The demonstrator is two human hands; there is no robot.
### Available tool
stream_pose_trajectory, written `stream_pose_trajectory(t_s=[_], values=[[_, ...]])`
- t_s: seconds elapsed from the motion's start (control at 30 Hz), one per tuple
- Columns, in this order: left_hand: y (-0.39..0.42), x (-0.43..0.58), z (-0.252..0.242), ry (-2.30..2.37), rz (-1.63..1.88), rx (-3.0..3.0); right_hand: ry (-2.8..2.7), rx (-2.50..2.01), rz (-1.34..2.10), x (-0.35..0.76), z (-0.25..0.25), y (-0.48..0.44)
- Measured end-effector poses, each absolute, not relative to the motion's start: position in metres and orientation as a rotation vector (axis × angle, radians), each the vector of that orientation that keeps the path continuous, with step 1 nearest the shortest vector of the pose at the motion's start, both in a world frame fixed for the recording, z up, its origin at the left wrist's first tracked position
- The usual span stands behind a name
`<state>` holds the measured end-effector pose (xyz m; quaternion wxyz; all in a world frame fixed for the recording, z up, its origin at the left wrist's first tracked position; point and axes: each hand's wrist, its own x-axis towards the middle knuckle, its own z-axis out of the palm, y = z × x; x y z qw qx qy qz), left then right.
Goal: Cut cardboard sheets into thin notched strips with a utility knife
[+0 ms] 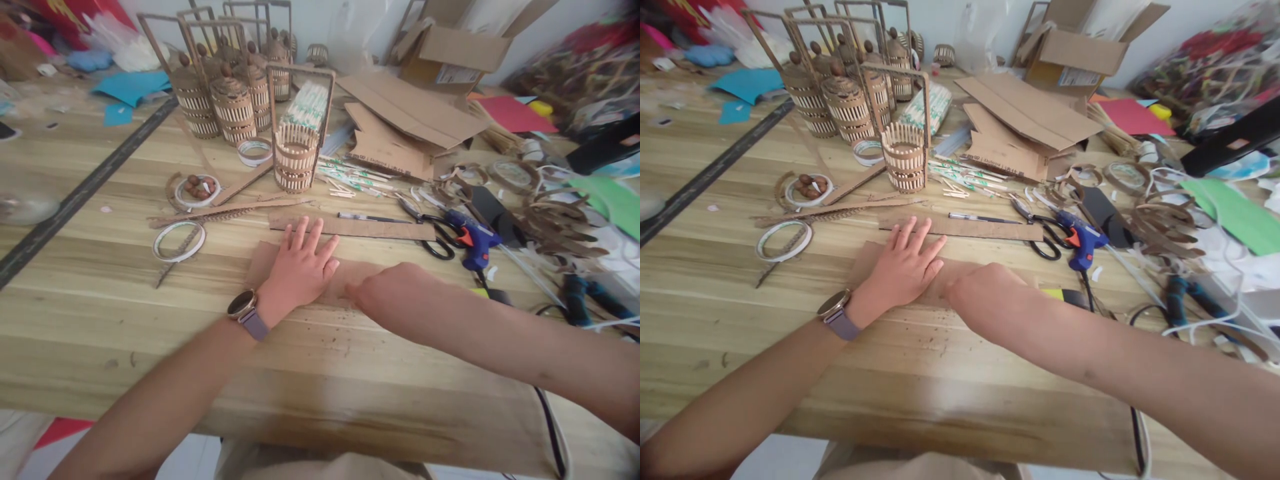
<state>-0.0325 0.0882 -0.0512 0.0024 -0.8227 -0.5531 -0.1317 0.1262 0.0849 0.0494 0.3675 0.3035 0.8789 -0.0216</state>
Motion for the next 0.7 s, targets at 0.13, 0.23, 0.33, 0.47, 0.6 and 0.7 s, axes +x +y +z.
stream_pose_trajectory(t_s=[0.13, 0.23, 0.33, 0.47, 0.6, 0.7], values=[[0.088, -0.032, -0.050, -1.741, -0.384, -2.596, 2.307, 0.838, -0.113, 0.133, 0.043, 0.086], [0.088, -0.032, -0.048, -1.758, -0.364, -2.596, 2.362, 0.874, -0.112, 0.137, 0.036, 0.085], [0.088, -0.032, -0.048, -1.761, -0.357, -2.595, 2.370, 0.886, -0.112, 0.138, 0.031, 0.085], [0.088, -0.032, -0.049, -1.743, -0.377, -2.589, 2.384, 0.873, -0.090, 0.135, 0.029, 0.084], [0.088, -0.033, -0.052, -1.732, -0.396, -2.573, 2.310, 0.820, 0.002, 0.122, 0.041, 0.080], [0.088, -0.033, -0.053, -1.720, -0.413, -2.567, 2.260, 0.782, 0.025, 0.114, 0.055, 0.076]])
